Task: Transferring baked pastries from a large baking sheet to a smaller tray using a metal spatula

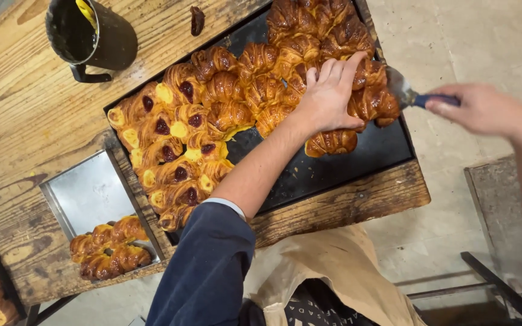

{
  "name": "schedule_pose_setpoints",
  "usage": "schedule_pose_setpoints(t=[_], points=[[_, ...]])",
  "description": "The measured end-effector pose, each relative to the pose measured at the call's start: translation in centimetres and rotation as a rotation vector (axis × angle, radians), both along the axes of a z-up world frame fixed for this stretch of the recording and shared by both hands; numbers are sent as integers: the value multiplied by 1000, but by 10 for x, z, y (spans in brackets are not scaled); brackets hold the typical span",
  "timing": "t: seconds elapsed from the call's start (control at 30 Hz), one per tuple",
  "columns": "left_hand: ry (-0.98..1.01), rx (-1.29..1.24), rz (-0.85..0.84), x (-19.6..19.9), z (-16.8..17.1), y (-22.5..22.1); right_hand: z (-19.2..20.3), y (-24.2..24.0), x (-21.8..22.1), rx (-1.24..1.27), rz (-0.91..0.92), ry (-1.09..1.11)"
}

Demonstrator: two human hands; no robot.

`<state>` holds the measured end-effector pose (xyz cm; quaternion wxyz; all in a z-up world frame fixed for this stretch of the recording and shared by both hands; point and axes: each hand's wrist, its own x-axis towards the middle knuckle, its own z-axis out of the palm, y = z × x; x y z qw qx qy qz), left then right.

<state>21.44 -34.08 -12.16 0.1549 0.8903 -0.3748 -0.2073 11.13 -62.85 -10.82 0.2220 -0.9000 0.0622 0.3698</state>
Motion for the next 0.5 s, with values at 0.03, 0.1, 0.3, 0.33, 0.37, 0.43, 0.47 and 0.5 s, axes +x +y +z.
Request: schedule_pose_setpoints(t=[0.03, 0.1, 0.3, 0.33, 0.37, 0.43, 0.47, 0.5], points=[[-6, -23, 19, -2, -2, 0, 6, 0, 15, -10, -5, 2], [-14, -49, 40, -4, -3, 2, 17, 3, 33, -22, -8, 3], [15, -186, 89, -11, -1, 21, 40, 15, 19, -72, 117, 50], [14, -205, 69, -12, -2, 25, 43, 17, 13, -98, 113, 14], [13, -223, 46, -13, -3, 29, 45, 18, 6, -121, 105, -23], [-6, -196, 32, -15, 1, 37, 46, 21, -4, -117, 110, -94], [-27, -169, 12, -15, 2, 40, 47, 22, -11, -112, 107, -166], [-22, -165, 13, -15, 7, 40, 50, 26, -12, -108, 108, -162]])
